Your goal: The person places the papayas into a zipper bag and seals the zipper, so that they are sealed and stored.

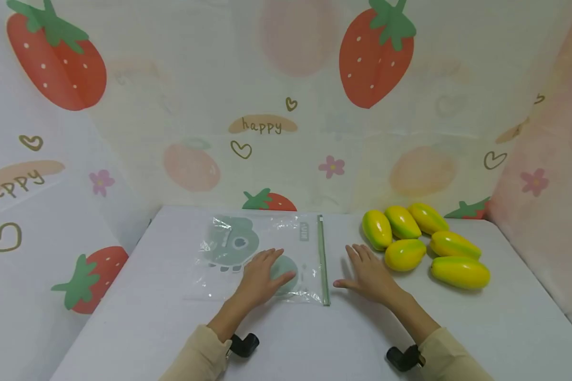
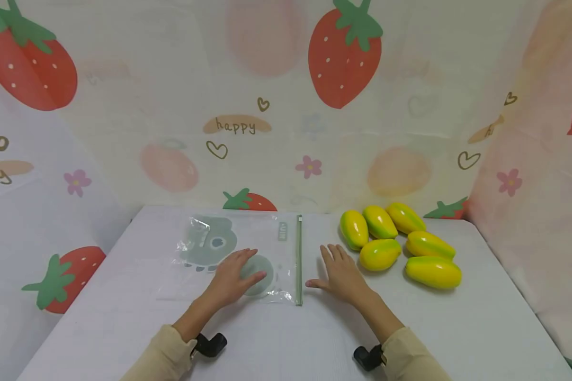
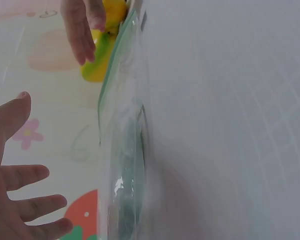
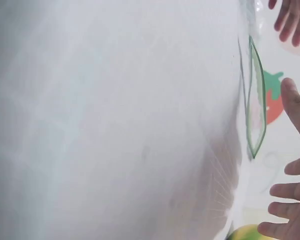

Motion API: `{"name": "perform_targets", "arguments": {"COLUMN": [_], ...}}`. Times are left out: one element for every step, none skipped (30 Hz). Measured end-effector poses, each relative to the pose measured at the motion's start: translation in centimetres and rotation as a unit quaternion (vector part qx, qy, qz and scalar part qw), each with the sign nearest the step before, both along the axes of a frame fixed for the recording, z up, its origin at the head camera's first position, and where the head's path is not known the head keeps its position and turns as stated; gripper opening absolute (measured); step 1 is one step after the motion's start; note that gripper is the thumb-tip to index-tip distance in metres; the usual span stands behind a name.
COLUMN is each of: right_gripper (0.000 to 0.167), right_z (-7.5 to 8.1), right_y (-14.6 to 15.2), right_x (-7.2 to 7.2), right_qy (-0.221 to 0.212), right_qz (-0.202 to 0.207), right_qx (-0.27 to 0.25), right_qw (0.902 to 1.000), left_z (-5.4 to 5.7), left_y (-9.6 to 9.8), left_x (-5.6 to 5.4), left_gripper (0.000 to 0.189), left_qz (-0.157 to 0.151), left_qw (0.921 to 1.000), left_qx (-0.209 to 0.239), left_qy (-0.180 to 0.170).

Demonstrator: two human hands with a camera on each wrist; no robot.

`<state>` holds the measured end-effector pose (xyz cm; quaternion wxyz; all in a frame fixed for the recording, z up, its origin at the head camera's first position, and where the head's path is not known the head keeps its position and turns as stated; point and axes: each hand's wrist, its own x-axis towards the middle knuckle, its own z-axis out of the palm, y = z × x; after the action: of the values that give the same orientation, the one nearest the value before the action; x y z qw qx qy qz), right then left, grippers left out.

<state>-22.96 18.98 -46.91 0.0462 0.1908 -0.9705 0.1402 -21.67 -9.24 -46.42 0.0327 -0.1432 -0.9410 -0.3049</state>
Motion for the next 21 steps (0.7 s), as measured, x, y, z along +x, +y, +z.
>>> {"name": "perform_targets", "arguments": {"right_gripper": [0.093, 0.093, 0.092, 0.092, 0.091, 0.091, 0.091, 0.091, 0.091, 0.090, 0.090, 0.089, 0.088, 0.088, 0.087, 0.086, 0.086, 0.086, 0.086, 0.085, 0.085], "right_z": [0.0, 0.0, -0.1, -0.1, -0.1, -0.1, -0.1, -0.2, -0.2, -0.2, -0.2, -0.2, -0.3, -0.3, -0.3, -0.3, -0.3, -0.3, -0.3, -0.3, -0.3], "right_y": [-0.1, -0.1, -0.2, -0.2, -0.2, -0.2, -0.1, -0.1, -0.1, 0.0, 0.0, 0.1, 0.1, 0.0, 0.0, -0.1, -0.1, -0.2, -0.3, -0.3, -0.4], "right_x": [-0.1, -0.1, -0.2, -0.2, -0.3, -0.3, -0.4, -0.5, -0.6, -0.8, -0.9, -1.1, -1.3, -1.4, -1.6, -1.7, -1.9, -2.0, -2.1, -2.2, -2.3], "right_qy": [-0.003, -0.009, -0.016, -0.025, -0.035, -0.044, -0.055, -0.065, -0.072, -0.080, -0.087, -0.093, -0.099, -0.105, -0.107, -0.114, -0.119, -0.124, -0.126, -0.129, -0.130], "right_qz": [0.003, 0.006, 0.008, 0.011, 0.015, 0.021, 0.025, 0.029, 0.034, 0.039, 0.044, 0.047, 0.049, 0.051, 0.055, 0.056, 0.058, 0.059, 0.061, 0.063, 0.065], "right_qx": [-0.005, -0.013, -0.020, -0.027, -0.037, -0.045, -0.052, -0.059, -0.062, -0.065, -0.068, -0.071, -0.073, -0.076, -0.076, -0.082, -0.084, -0.087, -0.087, -0.088, -0.086], "right_qw": [1.0000, 0.9999, 0.9996, 0.9993, 0.9986, 0.9978, 0.9968, 0.9957, 0.9949, 0.9940, 0.9929, 0.9921, 0.9912, 0.9903, 0.9898, 0.9885, 0.9877, 0.9868, 0.9863, 0.9857, 0.9856], "left_z": [0.0, -0.1, -0.1, -0.1, -0.2, -0.3, -0.4, -0.4, -0.4, -0.4, -0.4, -0.3, -0.3, -0.2, -0.2, -0.1, -0.1, -0.1, -0.1, -0.1, -0.1], "left_y": [0.1, 0.2, 0.3, 0.3, 0.4, 0.5, 0.6, 0.8, 0.9, 1.1, 1.3, 1.5, 1.7, 1.9, 2.0, 2.2, 2.3, 2.5, 2.6, 2.8, 2.9], "left_x": [-0.1, -0.1, -0.2, -0.3, -0.4, -0.5, -0.6, -0.7, -0.8, -1.0, -1.2, -1.4, -1.5, -1.7, -1.8, -2.0, -2.1, -2.2, -2.3, -2.4, -2.5], "left_gripper": [0.063, 0.062, 0.061, 0.060, 0.059, 0.058, 0.057, 0.057, 0.057, 0.056, 0.056, 0.057, 0.057, 0.058, 0.058, 0.059, 0.059, 0.058, 0.058, 0.058, 0.057], "left_qz": [-0.003, -0.005, -0.007, -0.008, -0.010, -0.011, -0.012, -0.013, -0.015, -0.018, -0.020, -0.021, -0.021, -0.021, -0.019, -0.018, -0.014, -0.011, -0.009, -0.008, -0.007], "left_qw": [1.0000, 0.9999, 0.9998, 0.9996, 0.9994, 0.9991, 0.9987, 0.9980, 0.9974, 0.9968, 0.9961, 0.9952, 0.9945, 0.9938, 0.9934, 0.9929, 0.9922, 0.9916, 0.9913, 0.9909, 0.9904], "left_qx": [0.005, 0.011, 0.017, 0.025, 0.033, 0.039, 0.048, 0.058, 0.066, 0.073, 0.079, 0.086, 0.090, 0.094, 0.095, 0.096, 0.098, 0.099, 0.100, 0.102, 0.106], "left_qy": [0.002, 0.002, 0.000, -0.003, -0.007, -0.010, -0.015, -0.022, -0.026, -0.028, -0.034, -0.042, -0.049, -0.055, -0.061, -0.069, -0.077, -0.082, -0.085, -0.087, -0.088]}}
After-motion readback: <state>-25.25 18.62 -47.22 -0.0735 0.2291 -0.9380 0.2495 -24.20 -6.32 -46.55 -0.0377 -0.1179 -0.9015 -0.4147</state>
